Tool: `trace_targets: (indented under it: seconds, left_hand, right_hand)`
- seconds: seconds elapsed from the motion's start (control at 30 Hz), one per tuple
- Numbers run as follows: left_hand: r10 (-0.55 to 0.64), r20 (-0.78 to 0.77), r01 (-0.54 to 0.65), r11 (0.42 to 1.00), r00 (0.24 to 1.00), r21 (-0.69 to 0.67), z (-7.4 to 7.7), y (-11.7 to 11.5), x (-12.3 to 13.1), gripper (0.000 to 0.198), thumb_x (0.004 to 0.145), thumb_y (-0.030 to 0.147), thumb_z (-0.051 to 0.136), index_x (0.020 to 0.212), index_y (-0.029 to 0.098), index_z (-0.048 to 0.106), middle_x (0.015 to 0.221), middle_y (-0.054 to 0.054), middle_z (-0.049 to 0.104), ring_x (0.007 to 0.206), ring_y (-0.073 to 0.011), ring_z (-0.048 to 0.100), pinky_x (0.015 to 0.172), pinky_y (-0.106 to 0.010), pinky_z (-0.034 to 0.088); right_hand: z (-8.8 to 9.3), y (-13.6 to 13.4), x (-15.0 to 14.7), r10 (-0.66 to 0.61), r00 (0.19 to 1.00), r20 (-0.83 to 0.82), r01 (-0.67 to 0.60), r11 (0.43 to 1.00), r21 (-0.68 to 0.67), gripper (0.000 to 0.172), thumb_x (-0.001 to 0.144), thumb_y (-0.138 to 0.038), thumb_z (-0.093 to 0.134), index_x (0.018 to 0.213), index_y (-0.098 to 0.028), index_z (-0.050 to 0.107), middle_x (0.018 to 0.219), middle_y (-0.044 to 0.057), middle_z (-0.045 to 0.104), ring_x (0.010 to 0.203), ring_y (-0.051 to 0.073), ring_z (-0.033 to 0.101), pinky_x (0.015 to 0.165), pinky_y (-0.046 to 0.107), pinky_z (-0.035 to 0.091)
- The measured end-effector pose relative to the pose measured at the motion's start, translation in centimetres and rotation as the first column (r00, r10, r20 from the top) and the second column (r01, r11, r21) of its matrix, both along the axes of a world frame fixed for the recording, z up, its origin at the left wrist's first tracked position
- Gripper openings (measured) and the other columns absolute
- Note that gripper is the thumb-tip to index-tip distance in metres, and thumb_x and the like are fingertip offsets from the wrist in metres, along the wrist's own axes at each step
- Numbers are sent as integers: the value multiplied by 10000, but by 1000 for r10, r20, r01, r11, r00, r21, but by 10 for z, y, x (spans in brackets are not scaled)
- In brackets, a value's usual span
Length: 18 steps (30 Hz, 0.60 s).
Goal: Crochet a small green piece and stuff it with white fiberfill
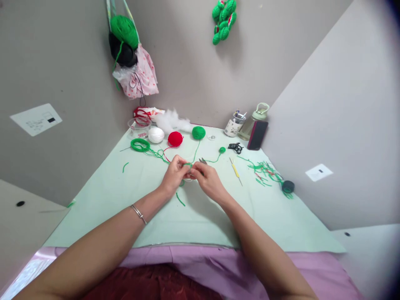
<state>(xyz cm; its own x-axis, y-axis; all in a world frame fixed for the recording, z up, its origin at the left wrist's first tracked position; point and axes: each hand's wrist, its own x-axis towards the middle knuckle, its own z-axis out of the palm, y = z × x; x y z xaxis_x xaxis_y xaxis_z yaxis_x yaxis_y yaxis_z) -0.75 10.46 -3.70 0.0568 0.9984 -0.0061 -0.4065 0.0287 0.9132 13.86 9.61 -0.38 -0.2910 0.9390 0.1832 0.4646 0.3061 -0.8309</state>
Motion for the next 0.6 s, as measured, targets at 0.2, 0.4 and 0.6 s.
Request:
trace_targets:
  seconds: [0.2,0.4,0.6]
  left_hand:
    - [74,-22,-75,997,997,-32,-5,3,0,256,653,169,718,766,224,495,623,75,582,510,-96,526,474,-194,402]
    - [34,40,-33,999,999,-36,6,-7,3,257,739,270,738,822,228,499,701,63,598,663,-121,625,657,-245,552]
    - [-39,44,38,999,998,8,10,-9,3,334,763,341,802,889,216,520,788,37,678,720,-132,700,770,-302,599]
  right_hand:
    - [-2,-10,-13,-5,997,77,1,999,43,146,850,-209,572,707,-236,577,680,-7,654,624,161,505,669,294,328]
    - [-9,5,-4,-126,992,0,126,992,-18,246,848,-371,603,662,-243,506,561,-50,478,556,137,386,572,275,287]
    - [-5,13,6,-72,993,-92,63,994,-92,303,880,-478,566,709,-230,537,658,6,639,605,150,528,602,271,407]
